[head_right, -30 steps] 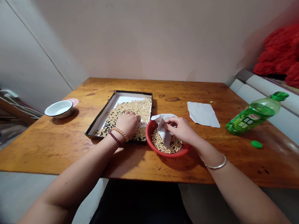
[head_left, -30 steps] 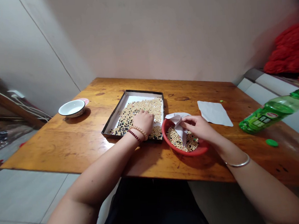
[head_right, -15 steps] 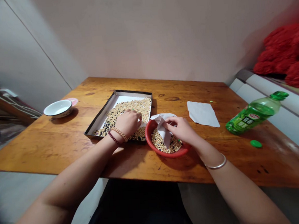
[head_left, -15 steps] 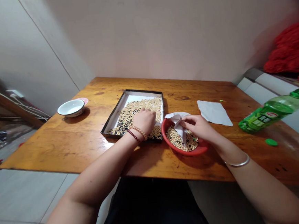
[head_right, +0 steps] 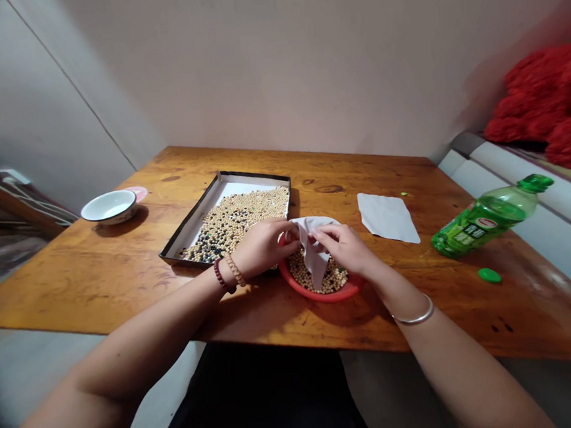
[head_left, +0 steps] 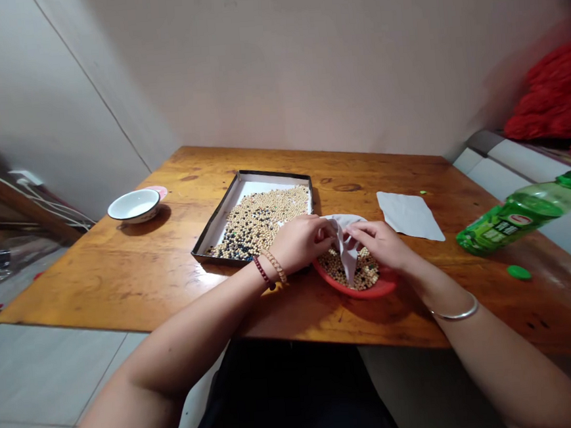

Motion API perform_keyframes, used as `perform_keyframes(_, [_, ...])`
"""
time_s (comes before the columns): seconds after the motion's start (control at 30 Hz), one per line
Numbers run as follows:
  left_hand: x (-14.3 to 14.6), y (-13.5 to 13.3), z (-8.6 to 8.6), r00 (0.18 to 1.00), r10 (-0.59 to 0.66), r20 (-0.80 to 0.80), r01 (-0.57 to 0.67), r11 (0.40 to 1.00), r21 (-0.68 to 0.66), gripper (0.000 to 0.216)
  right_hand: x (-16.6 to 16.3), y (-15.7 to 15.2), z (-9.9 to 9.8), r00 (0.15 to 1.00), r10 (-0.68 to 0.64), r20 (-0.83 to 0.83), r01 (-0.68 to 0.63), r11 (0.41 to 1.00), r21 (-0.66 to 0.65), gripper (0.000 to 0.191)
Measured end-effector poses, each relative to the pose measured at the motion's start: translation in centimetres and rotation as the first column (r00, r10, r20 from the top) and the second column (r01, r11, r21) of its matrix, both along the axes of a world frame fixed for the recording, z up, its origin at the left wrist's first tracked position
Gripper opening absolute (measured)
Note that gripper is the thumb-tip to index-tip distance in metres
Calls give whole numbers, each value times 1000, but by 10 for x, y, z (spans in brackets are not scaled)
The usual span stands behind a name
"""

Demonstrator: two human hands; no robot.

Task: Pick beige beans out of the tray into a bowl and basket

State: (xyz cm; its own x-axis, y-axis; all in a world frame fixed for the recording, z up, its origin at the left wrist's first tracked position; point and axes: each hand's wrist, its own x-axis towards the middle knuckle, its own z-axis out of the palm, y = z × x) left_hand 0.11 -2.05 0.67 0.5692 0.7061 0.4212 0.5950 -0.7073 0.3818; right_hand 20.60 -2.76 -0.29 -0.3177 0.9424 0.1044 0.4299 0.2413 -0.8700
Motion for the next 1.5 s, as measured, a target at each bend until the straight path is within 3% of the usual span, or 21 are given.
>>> perform_keyframes(0.2, [3,-1,0,999,15,-52,-8,989,147,8,-3,-2,2,996,24,85,-27,999,39,25])
perform_keyframes(0.57, [2,-2,-3,983,41,-179,3,971,238,11,-2,-5,3,980,77,184,-77,997,-8,23])
perform_keyframes(0.93, [3,-4,1,987,37,-159,-7,983,185,7,1,-4,0,953,90,290,-118,990,81,20])
perform_keyframes(1.2, [3,-7,3,994,49,-103,-34,990,137,34,0,-4,2,946,102,306,-141,984,108,20])
perform_keyframes(1.37, [2,-5,4,985,44,-167,-13,983,183,11,1,-4,2,946,92,312,-140,981,134,22])
perform_keyframes(1.5, [1,-4,4,984,32,-176,1,983,183,9,0,-4,1,947,40,318,-74,993,96,18])
